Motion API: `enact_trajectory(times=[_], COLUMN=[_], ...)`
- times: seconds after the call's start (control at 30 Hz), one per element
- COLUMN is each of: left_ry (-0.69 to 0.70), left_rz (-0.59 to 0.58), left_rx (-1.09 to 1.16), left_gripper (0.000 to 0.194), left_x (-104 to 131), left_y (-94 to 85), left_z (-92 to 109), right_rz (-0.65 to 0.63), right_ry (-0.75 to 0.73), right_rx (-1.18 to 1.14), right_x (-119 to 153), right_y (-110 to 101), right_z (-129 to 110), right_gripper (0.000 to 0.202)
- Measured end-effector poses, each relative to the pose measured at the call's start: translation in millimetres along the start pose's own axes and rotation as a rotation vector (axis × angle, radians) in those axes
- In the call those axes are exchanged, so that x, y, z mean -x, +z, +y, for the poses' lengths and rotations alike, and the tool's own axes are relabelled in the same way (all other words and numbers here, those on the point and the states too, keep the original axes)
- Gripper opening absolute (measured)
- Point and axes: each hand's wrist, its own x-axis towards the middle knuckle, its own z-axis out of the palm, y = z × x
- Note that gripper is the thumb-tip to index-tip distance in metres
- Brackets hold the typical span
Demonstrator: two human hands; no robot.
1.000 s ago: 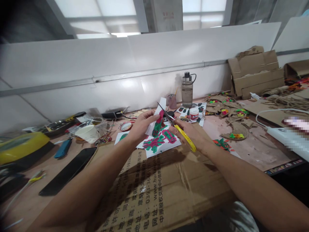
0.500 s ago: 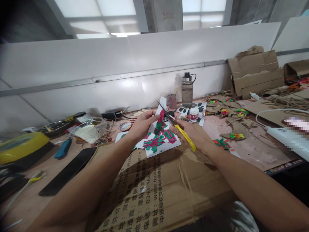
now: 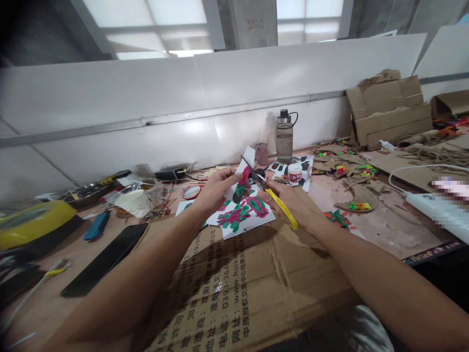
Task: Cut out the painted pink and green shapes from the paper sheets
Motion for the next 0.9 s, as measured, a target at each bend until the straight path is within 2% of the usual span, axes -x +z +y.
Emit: enact_trajectory(times=[0.53, 0.7, 0.9], left_ry=[-0.047, -0.062, -0.072], left_rz=[-0.032, -0.066, -0.138], left_rx=[-0.002, -0.032, -0.068], left_gripper=[0.049, 0.046, 0.038], left_x=[1.8, 0.3, -6.2], left_y=[-2.5, -7.4, -12.5], left_z=[10.1, 11.7, 2.7], right_rz=[0.012, 0.008, 0.044], right_ry=[-0.014, -0.010, -0.021], right_rx=[0.006, 0.016, 0.010], right_x=[-1.1, -0.7, -2.1], right_y=[0.3, -0.9, -1.1], right_z=[2.5, 2.6, 3.2], right_gripper=[0.057, 0.056, 0.059])
